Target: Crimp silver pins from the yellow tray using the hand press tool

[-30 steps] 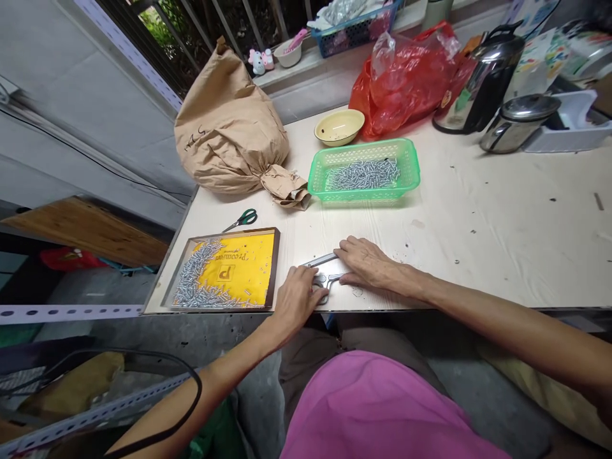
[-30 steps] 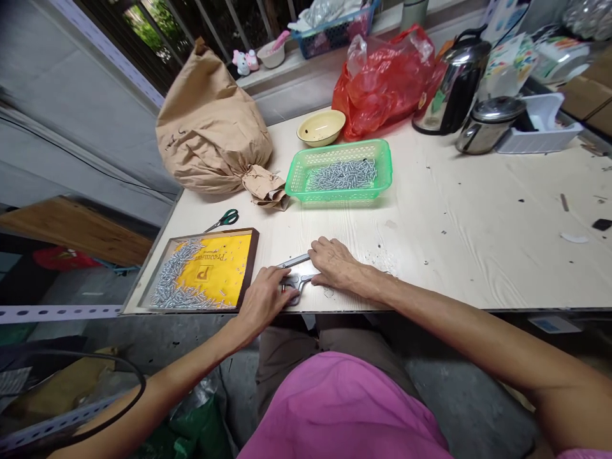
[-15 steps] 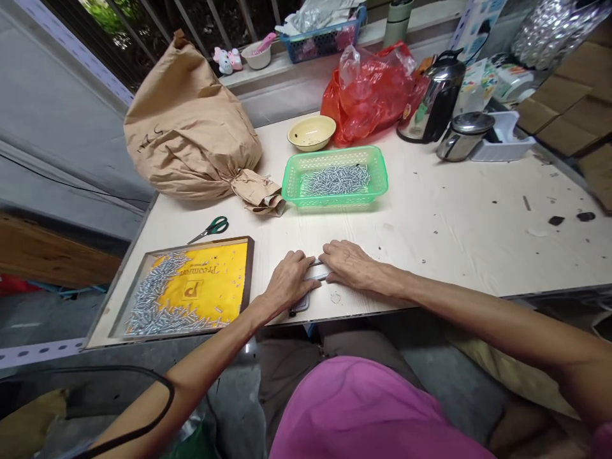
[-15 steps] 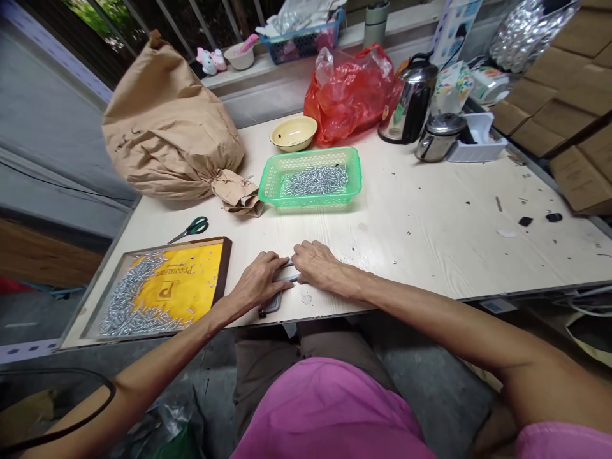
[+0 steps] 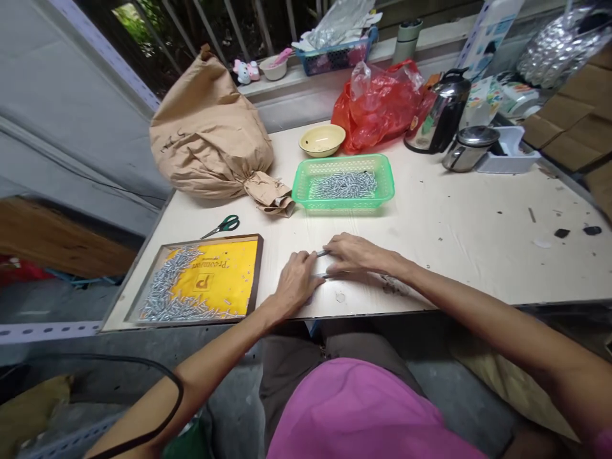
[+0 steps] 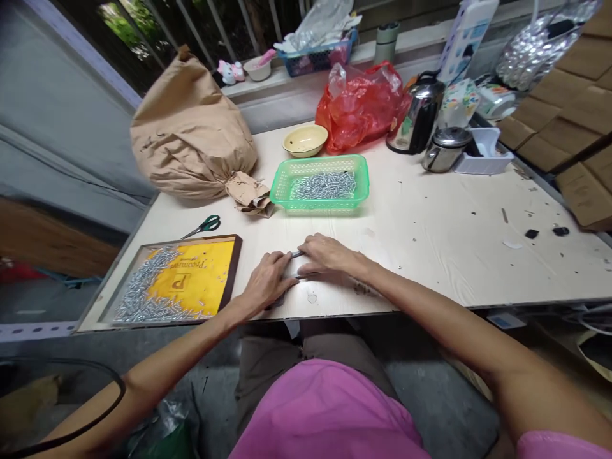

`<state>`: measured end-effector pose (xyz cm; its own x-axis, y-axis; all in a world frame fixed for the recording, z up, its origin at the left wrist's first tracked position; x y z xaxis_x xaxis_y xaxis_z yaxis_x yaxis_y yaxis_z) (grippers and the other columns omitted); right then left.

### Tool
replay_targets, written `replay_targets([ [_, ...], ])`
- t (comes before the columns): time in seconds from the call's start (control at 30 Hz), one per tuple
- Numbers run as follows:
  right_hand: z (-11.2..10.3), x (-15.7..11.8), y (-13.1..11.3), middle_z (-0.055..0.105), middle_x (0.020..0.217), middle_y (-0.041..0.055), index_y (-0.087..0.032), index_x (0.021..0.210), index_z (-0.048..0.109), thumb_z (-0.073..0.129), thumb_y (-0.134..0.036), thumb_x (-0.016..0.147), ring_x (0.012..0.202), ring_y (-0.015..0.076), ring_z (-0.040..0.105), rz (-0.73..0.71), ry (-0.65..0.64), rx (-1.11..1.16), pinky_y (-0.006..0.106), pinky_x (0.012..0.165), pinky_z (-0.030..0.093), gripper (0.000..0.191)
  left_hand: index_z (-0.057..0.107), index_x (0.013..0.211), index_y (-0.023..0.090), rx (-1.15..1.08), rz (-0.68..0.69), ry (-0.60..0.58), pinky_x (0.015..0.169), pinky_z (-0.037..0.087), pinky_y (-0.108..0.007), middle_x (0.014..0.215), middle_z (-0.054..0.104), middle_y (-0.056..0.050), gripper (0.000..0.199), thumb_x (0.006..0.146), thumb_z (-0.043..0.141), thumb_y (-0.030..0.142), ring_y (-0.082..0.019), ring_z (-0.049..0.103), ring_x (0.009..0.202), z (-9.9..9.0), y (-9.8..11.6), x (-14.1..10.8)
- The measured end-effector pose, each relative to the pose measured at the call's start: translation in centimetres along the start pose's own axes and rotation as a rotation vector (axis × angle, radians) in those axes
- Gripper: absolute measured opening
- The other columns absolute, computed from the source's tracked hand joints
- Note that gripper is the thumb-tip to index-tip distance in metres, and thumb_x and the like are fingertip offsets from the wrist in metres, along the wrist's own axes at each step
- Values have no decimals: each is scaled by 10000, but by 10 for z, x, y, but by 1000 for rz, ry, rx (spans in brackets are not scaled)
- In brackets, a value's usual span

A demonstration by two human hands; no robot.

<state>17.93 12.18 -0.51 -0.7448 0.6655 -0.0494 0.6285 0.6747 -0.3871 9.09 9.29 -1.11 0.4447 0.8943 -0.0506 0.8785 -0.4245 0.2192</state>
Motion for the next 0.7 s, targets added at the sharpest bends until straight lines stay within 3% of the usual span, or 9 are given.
replay_targets([
  [0.1,-3,1,10,584,986,97,-144,1027,614,453,-334,924,896,182,526,47,74,9,280,756,381,270,464,1267,163,-86,42,82,1007,383,-458,1335,478,-150,419,862,543,233,-280,411,1261,7,21,-18],
  [0.2,-1,9,23,596,960,98,-146,951,639,414,-238,929,918,194,509,104,134,-93,298,777,365,244,465,1275,161,-171,100,86,1074,300,-506,1361,480,-153,424,880,531,301,-291,360,1326,23,44,-33],
  [0.37,-5,30,29,614,928,90,-148,907,656,445,-235,912,903,208,500,108,127,-163,318,776,338,229,437,1306,169,-257,127,105,1118,214,-514,1369,480,-154,493,877,523,398,-273,327,1357,32,54,-43],
  [0.43,-4,37,7,611,922,93,-156,896,661,445,-205,898,886,208,491,52,87,-190,318,748,331,222,424,1318,165,-272,136,120,1119,209,-518,1379,466,-160,523,872,526,417,-278,314,1362,31,54,-43],
  [0.53,10,41,-58,604,925,71,-199,869,665,472,-209,889,885,197,476,-212,-3,-138,311,727,330,194,475,1268,127,-289,168,149,1063,330,-469,1296,533,-177,538,854,534,466,-291,431,1275,26,60,-51],
  [0.6,28,39,-96,599,902,60,-216,825,662,502,-224,882,896,200,476,-378,-61,-140,317,713,333,170,561,1146,120,-290,259,162,965,435,-383,1145,628,-152,455,862,520,473,-260,555,1121,23,72,-64],
  [0.7,54,40,-127,594,852,65,-216,747,645,532,-177,848,868,212,489,-535,-73,-210,336,663,340,156,633,950,163,-265,407,187,801,489,-281,905,687,-72,300,898,483,418,-170,624,864,11,77,-95],
])
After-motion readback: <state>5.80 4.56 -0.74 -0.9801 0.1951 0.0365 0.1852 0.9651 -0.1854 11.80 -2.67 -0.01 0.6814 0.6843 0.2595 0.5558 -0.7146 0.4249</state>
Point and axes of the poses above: each hand's wrist, its own x-axis towards the middle knuckle, its own z-axis out of the palm, y = z × x, the point moved 9 cm from there along x, towards the middle knuckle
